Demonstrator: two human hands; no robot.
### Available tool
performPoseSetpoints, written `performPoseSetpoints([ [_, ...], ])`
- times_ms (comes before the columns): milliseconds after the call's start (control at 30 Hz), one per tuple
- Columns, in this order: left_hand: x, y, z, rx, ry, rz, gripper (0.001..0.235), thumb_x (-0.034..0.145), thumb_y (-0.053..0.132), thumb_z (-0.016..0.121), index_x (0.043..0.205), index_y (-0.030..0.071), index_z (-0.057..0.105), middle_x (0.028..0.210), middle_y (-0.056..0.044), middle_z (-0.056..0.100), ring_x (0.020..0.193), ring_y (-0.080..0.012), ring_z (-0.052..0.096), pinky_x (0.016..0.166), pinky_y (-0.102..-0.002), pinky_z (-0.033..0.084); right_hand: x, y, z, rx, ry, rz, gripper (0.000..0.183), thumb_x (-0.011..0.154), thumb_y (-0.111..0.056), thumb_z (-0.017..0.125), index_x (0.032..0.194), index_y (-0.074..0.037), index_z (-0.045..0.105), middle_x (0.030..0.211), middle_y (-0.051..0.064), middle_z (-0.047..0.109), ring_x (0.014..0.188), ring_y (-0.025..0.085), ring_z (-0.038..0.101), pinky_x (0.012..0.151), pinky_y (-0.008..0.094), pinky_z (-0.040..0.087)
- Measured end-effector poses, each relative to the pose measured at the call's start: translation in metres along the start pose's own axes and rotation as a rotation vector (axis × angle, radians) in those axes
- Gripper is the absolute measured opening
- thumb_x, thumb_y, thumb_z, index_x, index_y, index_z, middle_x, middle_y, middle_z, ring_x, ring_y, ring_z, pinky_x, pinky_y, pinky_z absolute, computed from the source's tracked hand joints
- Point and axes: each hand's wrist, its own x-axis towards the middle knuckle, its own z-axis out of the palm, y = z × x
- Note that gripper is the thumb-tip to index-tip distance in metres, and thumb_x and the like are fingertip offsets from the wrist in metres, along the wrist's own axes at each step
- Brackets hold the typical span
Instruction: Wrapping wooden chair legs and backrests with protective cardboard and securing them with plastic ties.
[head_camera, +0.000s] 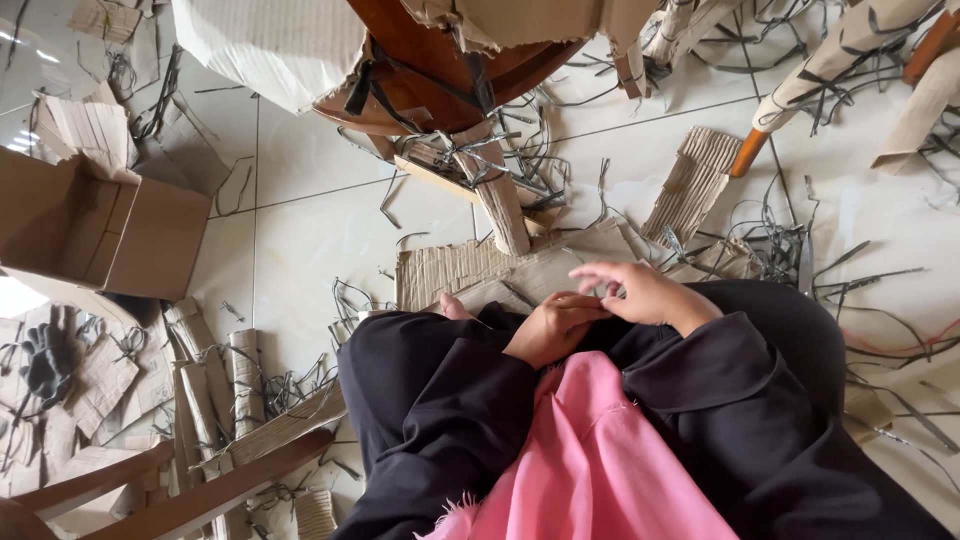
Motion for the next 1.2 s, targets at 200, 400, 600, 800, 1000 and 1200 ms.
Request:
performPoseSetpoints([
  [200, 0.002, 0.004, -0.012, 0.000, 0.095, 0.009, 0.020, 0.090, 0.009, 0.066, 0.107, 0.013, 0.075, 0.108, -0.011, 0.075, 0.100, -0.0350, 0.073, 0.091, -0.047, 0.056, 0.033, 0.058, 0.013, -0.024, -0.166, 0.125, 0.048, 0.093, -0.016, 0.057, 0.140, -0.019, 0.064, 0.115, 0.013, 0.081, 0.092, 0.024, 0.078, 0.091, 0.042, 0.059],
  [400, 0.011, 0.010, -0.050, -0.236, 0.018, -0.097, 0.024, 0.088, 0.005, 0.066, 0.104, 0.018, 0.078, 0.104, -0.009, 0.077, 0.101, -0.0337, 0.074, 0.088, -0.045, 0.058, 0.042, 0.077, 0.016, 0.156, -0.207, 0.069, 0.037, 0.097, -0.012, 0.057, 0.130, -0.019, 0.073, 0.080, 0.004, 0.080, 0.065, 0.011, 0.065, 0.071, 0.028, 0.055],
  [600, 0.019, 0.010, -0.090, -0.320, -0.071, -0.264, 0.021, 0.088, 0.004, 0.067, 0.104, 0.013, 0.077, 0.103, -0.010, 0.078, 0.097, -0.0311, 0.075, 0.089, -0.042, 0.060, 0.044, 0.046, 0.027, 0.161, -0.219, 0.027, 0.036, 0.090, -0.009, 0.070, 0.123, -0.021, 0.078, 0.066, -0.002, 0.073, 0.063, 0.009, 0.059, 0.067, 0.027, 0.054],
  [800, 0.017, -0.017, -0.099, -0.577, -0.068, -0.541, 0.017, 0.088, 0.020, 0.068, 0.100, 0.022, 0.079, 0.085, 0.003, 0.076, 0.082, -0.0096, 0.070, 0.084, -0.033, 0.057, 0.065, 0.054, 0.045, 0.273, 0.065, 0.041, 0.012, 0.092, -0.009, 0.071, 0.083, -0.009, 0.080, 0.064, 0.001, 0.070, 0.054, 0.009, 0.051, 0.054, 0.026, 0.046],
  [1000, 0.023, -0.032, -0.151, -0.596, -0.044, -0.732, 0.020, 0.094, 0.034, 0.064, 0.089, 0.024, 0.080, 0.068, 0.007, 0.070, 0.064, -0.0079, 0.058, 0.065, -0.026, 0.047, 0.073, 0.059, 0.034, 0.518, 0.268, -0.002, 0.028, 0.101, -0.006, 0.057, 0.079, -0.003, 0.074, 0.060, 0.012, 0.061, 0.047, 0.018, 0.053, 0.048, 0.025, 0.038],
  [1200, 0.008, -0.081, -0.204, -0.398, -0.045, -0.771, 0.030, 0.083, 0.030, 0.068, 0.109, 0.020, 0.078, 0.084, 0.001, 0.079, 0.083, -0.0227, 0.073, 0.081, -0.036, 0.055, 0.087, 0.105, 0.029, -0.122, 0.649, -0.074, 0.024, 0.099, -0.022, 0.072, 0.077, -0.018, 0.082, 0.117, 0.004, 0.074, 0.113, 0.026, 0.069, 0.103, 0.039, 0.050],
])
